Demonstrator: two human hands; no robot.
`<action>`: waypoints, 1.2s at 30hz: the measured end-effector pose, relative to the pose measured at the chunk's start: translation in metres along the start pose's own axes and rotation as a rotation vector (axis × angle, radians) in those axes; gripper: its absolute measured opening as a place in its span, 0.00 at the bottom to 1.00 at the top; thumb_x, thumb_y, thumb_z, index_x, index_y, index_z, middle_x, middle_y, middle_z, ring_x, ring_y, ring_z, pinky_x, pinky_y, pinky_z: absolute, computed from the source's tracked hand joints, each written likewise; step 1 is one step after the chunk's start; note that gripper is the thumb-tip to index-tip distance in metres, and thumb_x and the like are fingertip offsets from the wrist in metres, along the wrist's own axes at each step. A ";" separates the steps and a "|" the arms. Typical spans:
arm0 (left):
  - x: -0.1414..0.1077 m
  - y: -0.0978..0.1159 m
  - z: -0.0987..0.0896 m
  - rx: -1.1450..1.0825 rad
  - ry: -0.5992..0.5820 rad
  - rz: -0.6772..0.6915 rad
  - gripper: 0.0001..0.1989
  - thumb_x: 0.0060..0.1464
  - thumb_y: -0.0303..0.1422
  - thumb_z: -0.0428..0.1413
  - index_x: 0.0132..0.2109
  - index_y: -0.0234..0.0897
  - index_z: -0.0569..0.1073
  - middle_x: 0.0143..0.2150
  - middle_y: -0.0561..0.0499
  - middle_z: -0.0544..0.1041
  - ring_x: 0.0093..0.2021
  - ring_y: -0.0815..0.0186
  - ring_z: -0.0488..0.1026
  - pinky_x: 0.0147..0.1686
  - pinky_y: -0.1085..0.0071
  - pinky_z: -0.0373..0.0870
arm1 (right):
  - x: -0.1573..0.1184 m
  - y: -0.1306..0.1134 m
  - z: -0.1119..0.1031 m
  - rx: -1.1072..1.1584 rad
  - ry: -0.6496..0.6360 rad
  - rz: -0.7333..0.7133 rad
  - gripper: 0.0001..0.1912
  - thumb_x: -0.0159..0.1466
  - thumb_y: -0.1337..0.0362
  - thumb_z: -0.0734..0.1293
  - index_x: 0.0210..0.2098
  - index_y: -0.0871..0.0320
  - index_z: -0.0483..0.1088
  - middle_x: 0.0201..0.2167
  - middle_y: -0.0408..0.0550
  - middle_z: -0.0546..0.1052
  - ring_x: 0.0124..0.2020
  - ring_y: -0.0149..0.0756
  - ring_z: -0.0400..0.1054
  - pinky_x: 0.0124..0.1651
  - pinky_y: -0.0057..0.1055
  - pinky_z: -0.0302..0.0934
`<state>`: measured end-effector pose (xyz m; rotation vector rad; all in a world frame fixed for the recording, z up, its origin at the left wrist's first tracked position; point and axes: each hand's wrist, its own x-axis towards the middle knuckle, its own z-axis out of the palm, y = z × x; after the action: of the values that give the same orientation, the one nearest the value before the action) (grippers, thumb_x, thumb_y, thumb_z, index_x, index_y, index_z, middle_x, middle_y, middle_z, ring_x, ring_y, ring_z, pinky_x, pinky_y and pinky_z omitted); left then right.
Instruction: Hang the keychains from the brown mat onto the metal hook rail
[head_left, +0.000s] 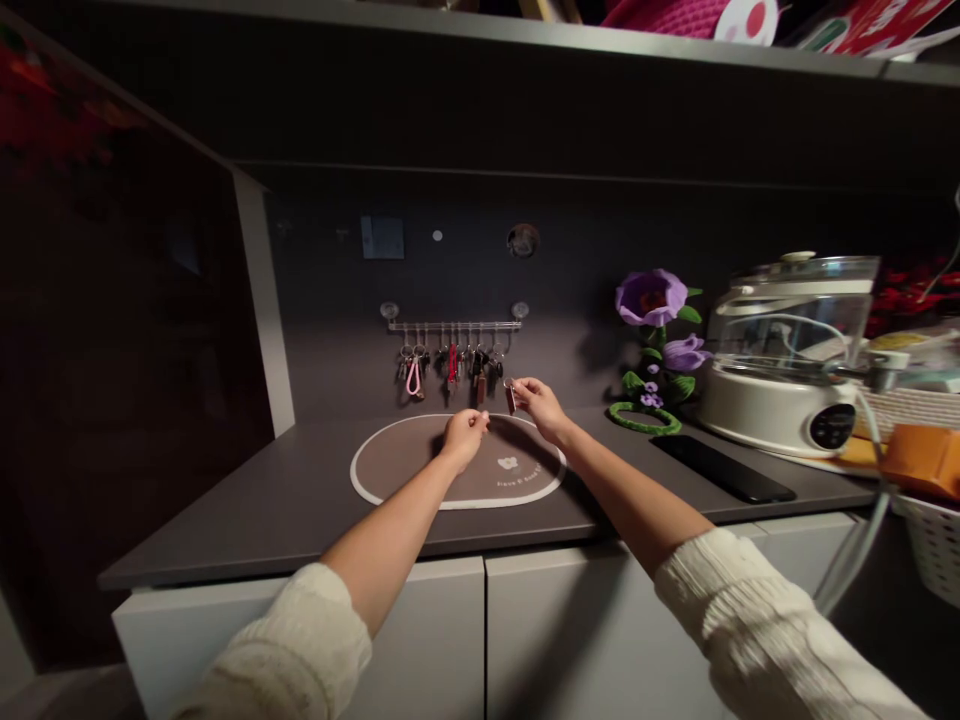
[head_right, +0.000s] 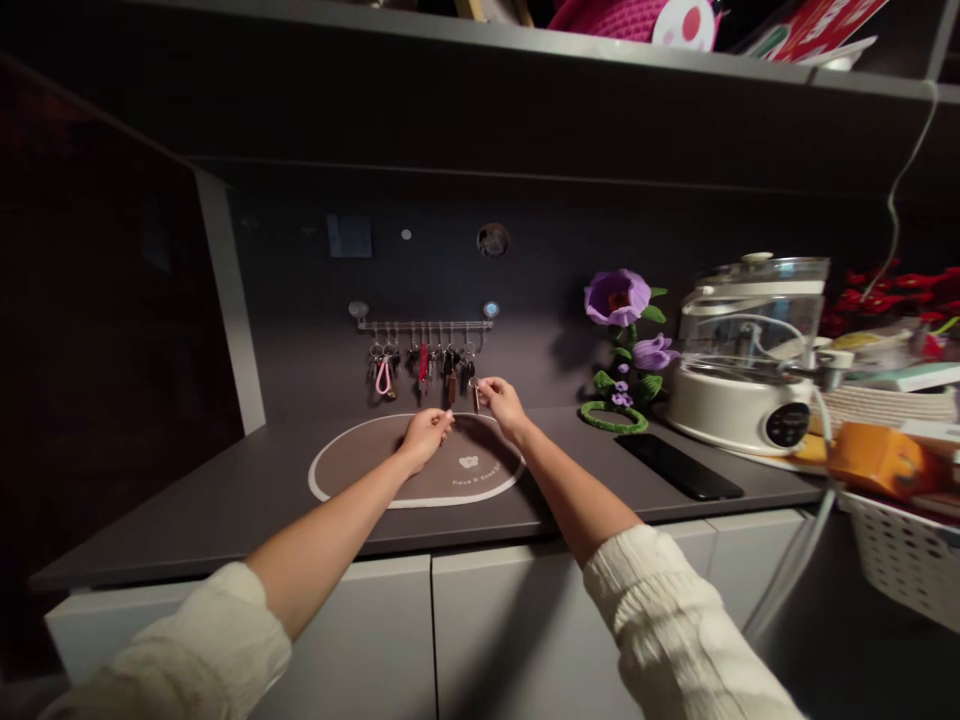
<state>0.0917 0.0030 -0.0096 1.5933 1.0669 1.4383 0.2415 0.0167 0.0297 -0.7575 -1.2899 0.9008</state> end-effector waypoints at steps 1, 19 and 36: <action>0.001 -0.002 0.001 0.031 -0.006 0.006 0.12 0.48 0.38 0.51 0.27 0.31 0.70 0.20 0.54 0.68 0.19 0.75 0.60 0.21 0.77 0.56 | 0.007 -0.004 -0.001 0.005 0.031 0.002 0.15 0.46 0.55 0.69 0.24 0.59 0.64 0.21 0.40 0.67 0.23 0.24 0.59 0.28 0.24 0.56; 0.007 -0.013 0.004 0.203 -0.074 0.029 0.12 0.50 0.36 0.48 0.27 0.32 0.69 0.21 0.53 0.69 0.21 0.74 0.62 0.21 0.77 0.55 | 0.085 -0.051 0.011 0.020 0.309 0.234 0.05 0.57 0.70 0.58 0.26 0.60 0.64 0.16 0.38 0.66 0.16 0.22 0.60 0.22 0.22 0.53; 0.008 -0.015 0.004 0.196 -0.066 0.016 0.12 0.50 0.36 0.48 0.26 0.33 0.69 0.21 0.53 0.69 0.21 0.74 0.62 0.22 0.77 0.56 | 0.081 -0.038 0.008 0.042 0.350 0.261 0.05 0.56 0.70 0.58 0.25 0.60 0.64 0.15 0.40 0.66 0.18 0.24 0.63 0.22 0.21 0.55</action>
<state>0.0941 0.0161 -0.0206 1.7774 1.1884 1.3146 0.2418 0.0699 0.1016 -1.0163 -0.8747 0.9503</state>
